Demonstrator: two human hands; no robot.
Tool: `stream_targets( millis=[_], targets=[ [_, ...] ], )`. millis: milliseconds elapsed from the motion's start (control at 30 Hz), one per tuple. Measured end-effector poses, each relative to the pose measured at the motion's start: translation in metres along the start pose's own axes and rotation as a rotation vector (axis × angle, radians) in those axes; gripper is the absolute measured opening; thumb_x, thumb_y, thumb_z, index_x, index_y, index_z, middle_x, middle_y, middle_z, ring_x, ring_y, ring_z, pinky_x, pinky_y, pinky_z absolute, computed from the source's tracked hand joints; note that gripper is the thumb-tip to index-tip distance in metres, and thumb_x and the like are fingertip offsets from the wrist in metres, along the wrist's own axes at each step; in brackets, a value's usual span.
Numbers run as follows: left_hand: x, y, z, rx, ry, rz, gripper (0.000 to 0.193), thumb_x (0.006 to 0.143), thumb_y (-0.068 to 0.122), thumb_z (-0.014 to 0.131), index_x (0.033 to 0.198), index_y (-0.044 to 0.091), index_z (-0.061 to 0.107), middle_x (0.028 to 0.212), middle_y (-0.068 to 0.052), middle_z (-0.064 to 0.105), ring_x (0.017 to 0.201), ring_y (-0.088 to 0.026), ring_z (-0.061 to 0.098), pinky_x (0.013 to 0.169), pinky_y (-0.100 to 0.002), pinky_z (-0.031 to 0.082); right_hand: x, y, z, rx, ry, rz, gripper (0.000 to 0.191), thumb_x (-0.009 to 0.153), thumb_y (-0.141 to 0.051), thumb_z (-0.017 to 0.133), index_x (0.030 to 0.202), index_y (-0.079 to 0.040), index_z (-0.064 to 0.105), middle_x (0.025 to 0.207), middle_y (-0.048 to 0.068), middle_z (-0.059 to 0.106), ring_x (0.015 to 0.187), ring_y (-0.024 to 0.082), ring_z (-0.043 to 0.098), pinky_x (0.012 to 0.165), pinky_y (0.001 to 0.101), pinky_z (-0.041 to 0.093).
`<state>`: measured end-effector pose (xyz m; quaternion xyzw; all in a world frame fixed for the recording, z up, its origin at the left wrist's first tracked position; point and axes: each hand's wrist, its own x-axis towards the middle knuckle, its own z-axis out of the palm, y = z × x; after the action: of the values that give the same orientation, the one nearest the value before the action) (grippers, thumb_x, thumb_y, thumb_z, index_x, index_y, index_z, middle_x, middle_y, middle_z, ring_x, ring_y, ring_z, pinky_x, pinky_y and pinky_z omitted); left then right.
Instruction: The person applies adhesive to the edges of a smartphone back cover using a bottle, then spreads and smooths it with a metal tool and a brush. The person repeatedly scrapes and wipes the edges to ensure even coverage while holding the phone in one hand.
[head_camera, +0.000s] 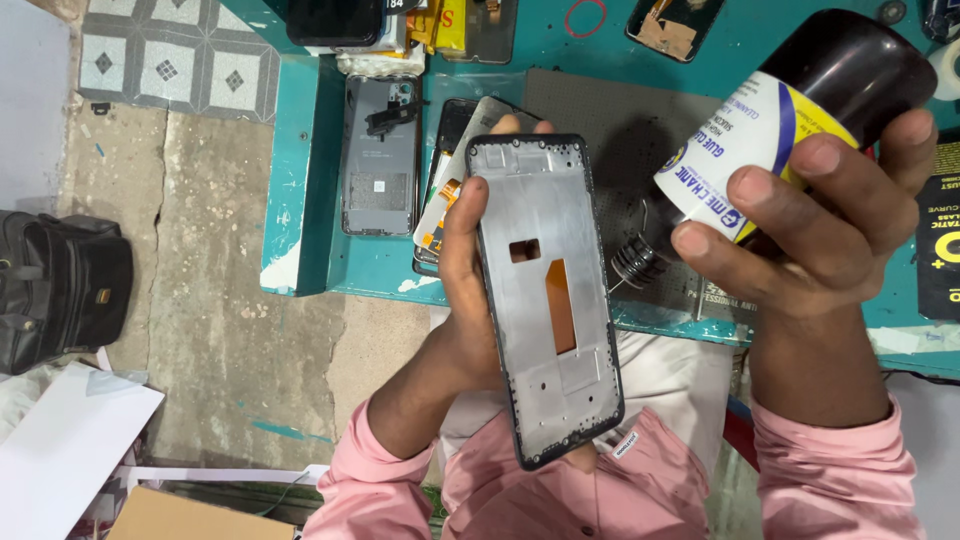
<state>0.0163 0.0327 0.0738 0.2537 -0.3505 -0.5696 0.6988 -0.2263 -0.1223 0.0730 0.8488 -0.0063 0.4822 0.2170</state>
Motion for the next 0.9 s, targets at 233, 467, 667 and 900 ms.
stream_targets(
  millis=[233,467,667,900],
  targets=[
    [0.004,0.001,-0.001,-0.201,0.074,-0.039,0.050,0.123,0.033,0.027,0.166,0.006,0.023,0.155,-0.013,0.036,0.139,-0.020,0.047,0.118,-0.036,0.043,0.002,-0.001,-0.002,0.005,-0.043,-0.013,0.057,0.085,-0.002,0.094,0.120,-0.042,0.074,0.133,-0.003,0.066,0.138,0.028,0.052,0.130,0.0514,0.021],
    [0.008,0.004,0.003,0.094,0.058,0.091,0.048,0.119,0.037,0.033,0.160,0.016,0.024,0.157,-0.003,0.040,0.137,-0.014,0.046,0.119,-0.033,0.043,0.007,-0.004,-0.002,0.067,-0.032,-0.002,0.046,0.086,-0.008,0.088,0.115,-0.042,0.076,0.132,-0.003,0.066,0.141,0.026,0.048,0.130,0.0487,0.019],
    [0.008,0.005,-0.003,-0.288,0.152,-0.087,0.050,0.121,0.039,0.026,0.162,0.011,0.032,0.151,-0.010,0.045,0.132,-0.018,0.050,0.117,-0.037,0.045,0.009,-0.004,0.002,0.067,-0.014,-0.023,0.044,0.087,-0.011,0.086,0.115,-0.043,0.076,0.130,-0.004,0.066,0.142,0.026,0.047,0.130,0.0485,0.020],
    [-0.001,-0.009,-0.011,0.361,0.035,0.298,0.053,0.121,0.015,0.052,0.164,0.022,0.021,0.162,-0.011,0.034,0.141,-0.020,0.047,0.119,-0.036,0.046,0.009,-0.008,-0.001,0.031,-0.033,-0.021,0.046,0.089,-0.011,0.084,0.118,-0.045,0.075,0.131,-0.005,0.066,0.141,0.025,0.049,0.130,0.0472,0.018]
  ],
)
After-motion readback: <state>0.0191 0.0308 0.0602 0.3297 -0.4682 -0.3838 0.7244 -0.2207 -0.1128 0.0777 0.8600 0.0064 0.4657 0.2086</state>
